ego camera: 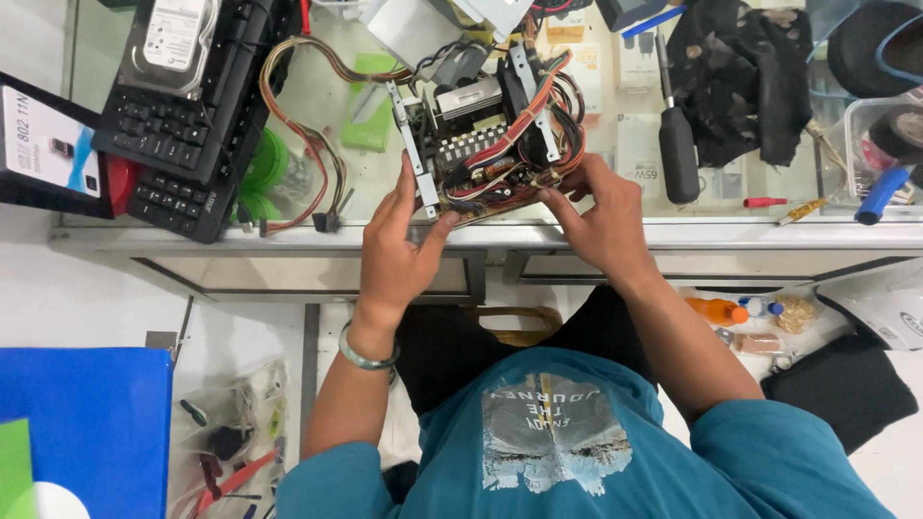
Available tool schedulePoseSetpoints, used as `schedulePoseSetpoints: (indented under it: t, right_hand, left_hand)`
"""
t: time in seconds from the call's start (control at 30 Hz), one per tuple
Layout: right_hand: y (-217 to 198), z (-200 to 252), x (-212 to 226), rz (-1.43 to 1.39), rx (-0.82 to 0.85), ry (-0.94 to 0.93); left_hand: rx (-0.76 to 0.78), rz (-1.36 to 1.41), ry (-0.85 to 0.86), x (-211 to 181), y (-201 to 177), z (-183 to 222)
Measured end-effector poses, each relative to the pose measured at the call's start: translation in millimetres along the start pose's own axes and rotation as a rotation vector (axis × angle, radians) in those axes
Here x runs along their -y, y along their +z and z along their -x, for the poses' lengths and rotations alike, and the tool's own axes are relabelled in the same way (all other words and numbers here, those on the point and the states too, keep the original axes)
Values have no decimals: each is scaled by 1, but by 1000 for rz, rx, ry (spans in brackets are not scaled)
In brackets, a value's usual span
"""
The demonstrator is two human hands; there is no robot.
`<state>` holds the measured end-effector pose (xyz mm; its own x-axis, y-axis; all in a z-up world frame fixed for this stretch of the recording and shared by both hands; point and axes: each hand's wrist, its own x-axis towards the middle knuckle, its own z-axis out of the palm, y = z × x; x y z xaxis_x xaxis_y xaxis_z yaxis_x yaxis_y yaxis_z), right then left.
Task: Removing a hard drive from a bracket using a screwdriver and then opening a power supply unit to inspect its internal components.
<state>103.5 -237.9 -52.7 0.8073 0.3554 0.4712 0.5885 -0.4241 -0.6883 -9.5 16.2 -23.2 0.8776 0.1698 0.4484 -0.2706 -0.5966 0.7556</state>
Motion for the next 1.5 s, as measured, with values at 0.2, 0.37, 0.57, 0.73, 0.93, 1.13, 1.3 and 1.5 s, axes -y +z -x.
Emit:
schedulePoseSetpoints:
  t: [0.2, 0.37, 0.57, 0.73, 0.93, 1.13, 1.3, 1.5]
  right_hand:
    - [4, 9, -2, 46, -45, -32]
    - [-8, -1, 0, 20, 24, -71]
    - [-38, -33, 30, 184, -36, -332]
    - [-50, -45, 70, 299, 22, -452]
    - [-28, -83, 103, 465, 283, -668]
    - [-10, -74, 108, 473, 320, -736]
    - [-23, -42, 107, 400, 344, -709]
    - [-6, -37, 89, 389, 163, -734]
  left_hand:
    - [132, 79, 16, 46, -11, -7]
    - [192, 118, 6, 36, -26, -17]
    - [224, 58, -16, 17, -39, -24]
    - [295, -2, -31, 12, -64, -44]
    - [573, -178, -181, -17, -92, -120]
    - [661, -504, -271, -5, -69, -180]
    - [824, -591, -321, -1, -68, -207]
    - [882, -255, -345, 35, -70, -209]
